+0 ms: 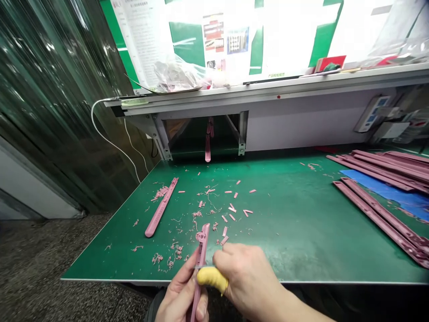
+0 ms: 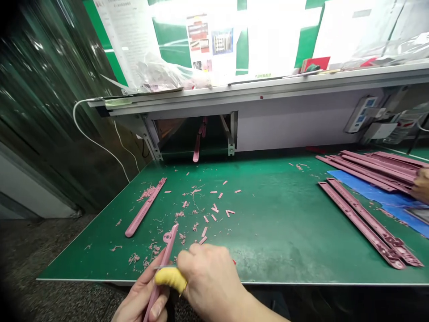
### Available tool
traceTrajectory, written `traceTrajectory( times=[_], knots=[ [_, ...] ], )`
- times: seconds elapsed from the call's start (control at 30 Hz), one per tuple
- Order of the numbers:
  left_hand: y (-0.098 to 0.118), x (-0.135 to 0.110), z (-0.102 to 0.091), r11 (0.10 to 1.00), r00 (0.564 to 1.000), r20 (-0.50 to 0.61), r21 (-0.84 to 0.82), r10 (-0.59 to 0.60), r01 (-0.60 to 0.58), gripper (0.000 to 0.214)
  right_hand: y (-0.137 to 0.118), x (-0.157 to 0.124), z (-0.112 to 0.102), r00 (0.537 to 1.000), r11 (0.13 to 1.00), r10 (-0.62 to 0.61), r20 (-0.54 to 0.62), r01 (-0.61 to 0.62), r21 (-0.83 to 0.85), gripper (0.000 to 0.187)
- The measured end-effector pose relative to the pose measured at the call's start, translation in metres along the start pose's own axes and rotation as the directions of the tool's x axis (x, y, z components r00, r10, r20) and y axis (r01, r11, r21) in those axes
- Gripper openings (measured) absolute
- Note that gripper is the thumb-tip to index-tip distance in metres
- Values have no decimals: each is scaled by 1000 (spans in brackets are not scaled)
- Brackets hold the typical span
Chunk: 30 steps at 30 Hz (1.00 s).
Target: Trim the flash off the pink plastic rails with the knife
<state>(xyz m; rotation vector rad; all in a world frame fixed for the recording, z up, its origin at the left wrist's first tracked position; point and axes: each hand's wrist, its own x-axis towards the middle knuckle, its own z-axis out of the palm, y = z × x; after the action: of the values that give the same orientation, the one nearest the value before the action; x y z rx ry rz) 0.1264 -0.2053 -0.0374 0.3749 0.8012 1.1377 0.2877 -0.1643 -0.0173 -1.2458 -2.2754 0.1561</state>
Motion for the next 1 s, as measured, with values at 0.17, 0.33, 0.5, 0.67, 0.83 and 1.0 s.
traceTrajectory(
  times=[0.17,0.33,0.5,0.67,0.83,1.0],
  knots=[
    [32,8,13,997,994,-90,41,66,-63,21,-2,-9,-22,978,911,-76,195,-12,411,34],
    [67,4,23,891,887,-83,58,455,-451,22,-3,-40,-9,983,808,21,181,-124,575,28],
    [66,-15,37,549,569,71,189,819,-814,20,-15,-61,20,971,916,13,237,-107,388,26],
    [54,-34,56,375,438,147,325,887,-868,37,-23,-55,24,967,967,48,249,-108,232,20],
    [44,-43,49,474,570,96,454,816,-755,37,-23,-53,26,985,980,62,163,-90,175,17],
    [47,-45,40,531,641,118,459,759,-713,44,-23,-54,29,993,989,58,100,-71,127,20]
  ],
)
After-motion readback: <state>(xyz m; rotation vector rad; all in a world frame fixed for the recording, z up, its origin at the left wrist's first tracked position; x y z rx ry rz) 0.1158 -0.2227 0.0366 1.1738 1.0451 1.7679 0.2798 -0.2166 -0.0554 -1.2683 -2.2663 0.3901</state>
